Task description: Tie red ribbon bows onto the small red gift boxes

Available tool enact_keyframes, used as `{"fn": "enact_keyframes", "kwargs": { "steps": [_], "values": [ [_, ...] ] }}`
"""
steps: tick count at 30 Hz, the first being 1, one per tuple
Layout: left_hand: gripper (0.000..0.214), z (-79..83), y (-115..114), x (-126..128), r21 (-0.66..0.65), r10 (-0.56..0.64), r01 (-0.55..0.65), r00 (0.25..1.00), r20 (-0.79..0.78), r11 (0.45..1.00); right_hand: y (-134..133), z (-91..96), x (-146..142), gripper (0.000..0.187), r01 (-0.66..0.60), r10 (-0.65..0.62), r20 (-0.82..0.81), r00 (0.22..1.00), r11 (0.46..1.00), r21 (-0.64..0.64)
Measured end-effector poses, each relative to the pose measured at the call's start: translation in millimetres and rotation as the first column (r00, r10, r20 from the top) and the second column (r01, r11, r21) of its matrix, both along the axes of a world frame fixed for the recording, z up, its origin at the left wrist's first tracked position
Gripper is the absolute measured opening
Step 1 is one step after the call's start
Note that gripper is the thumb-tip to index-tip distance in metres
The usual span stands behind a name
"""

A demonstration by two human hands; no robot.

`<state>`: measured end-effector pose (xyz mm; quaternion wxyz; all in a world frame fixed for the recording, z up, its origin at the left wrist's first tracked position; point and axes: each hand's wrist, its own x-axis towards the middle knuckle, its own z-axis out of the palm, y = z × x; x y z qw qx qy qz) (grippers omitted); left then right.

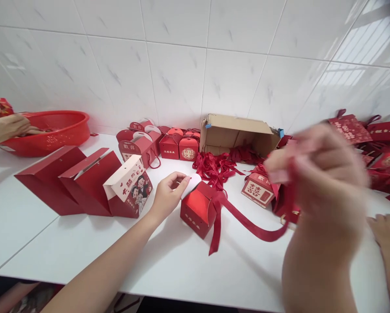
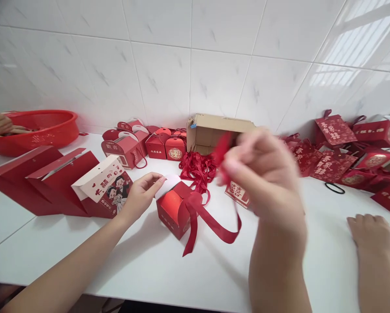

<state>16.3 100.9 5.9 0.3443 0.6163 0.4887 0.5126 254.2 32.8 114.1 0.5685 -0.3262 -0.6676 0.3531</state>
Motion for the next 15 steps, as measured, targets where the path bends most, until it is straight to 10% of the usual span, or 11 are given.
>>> {"fn": "enact_keyframes", "kwargs": {
  "steps": [6, 15],
  "values": [
    [0.026, 10.0, -6, 3, -0.162, -0.115, 0.140, 0.981, 0.155, 0.977, 56, -26.2, -38, 0.023, -0.272, 0.443, 0.291, 0.848, 0.835, -0.479],
    [0.024, 8.5, -11, 7, -0.148, -0.198, 0.214, 0.973, 0.115, 0.965, 66, -38.2, -50, 0.023, -0.089, 0.433, 0.500, 0.750, 0.816, -0.572]
  ]
}}
